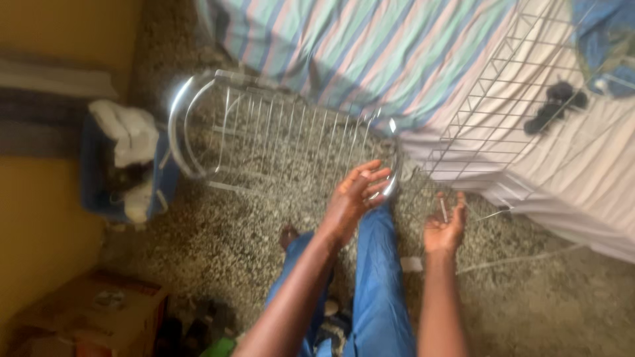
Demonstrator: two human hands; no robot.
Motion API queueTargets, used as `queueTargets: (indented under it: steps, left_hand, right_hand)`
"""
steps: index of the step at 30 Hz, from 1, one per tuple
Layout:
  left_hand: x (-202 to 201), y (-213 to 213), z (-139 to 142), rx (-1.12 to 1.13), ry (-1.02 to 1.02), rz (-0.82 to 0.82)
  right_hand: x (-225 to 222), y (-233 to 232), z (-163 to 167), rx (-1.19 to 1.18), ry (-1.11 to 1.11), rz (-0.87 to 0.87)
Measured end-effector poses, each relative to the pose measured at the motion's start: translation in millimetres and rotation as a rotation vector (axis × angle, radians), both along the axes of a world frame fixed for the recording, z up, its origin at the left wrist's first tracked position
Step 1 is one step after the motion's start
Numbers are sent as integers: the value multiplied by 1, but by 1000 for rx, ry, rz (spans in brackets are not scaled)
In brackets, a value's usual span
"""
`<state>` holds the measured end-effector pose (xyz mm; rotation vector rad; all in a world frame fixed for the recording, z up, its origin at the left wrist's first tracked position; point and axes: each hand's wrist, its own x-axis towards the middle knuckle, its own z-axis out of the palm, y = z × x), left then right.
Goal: The person sits on the floor and takes apart a chrome wire dish rack, pulling the wire grid and curved frame pieces apart by hand, then fits the wire pieces back into the frame to rebuild the rack.
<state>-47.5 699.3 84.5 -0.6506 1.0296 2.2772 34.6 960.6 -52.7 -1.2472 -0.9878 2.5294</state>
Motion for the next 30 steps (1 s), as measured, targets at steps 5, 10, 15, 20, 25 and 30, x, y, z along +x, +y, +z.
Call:
queueTargets:
  steps: [5,10,15,20,25,30]
  left_hand:
    - [82,-85,20,-57,-38,-79]
    - [116,-103,9,-91,-90,-48]
    - [124,-88,8,-223,-36,-56]
    - [127,-70,15,-256,97,9]
    - [168,-49,21,-254,34,93]
    - [250,-50,-2,-44,-81,223]
  right_hand:
    - [101,-100,11,61,-85,-113]
    - [165,-148,13,-12,-198,-61]
    - [226,-130,17,-55,-176,-52]
    - [275,-75,17,21,-292,51]
    - [311,0,25,78,-258,179]
    - [342,60,33,176,-329,259]
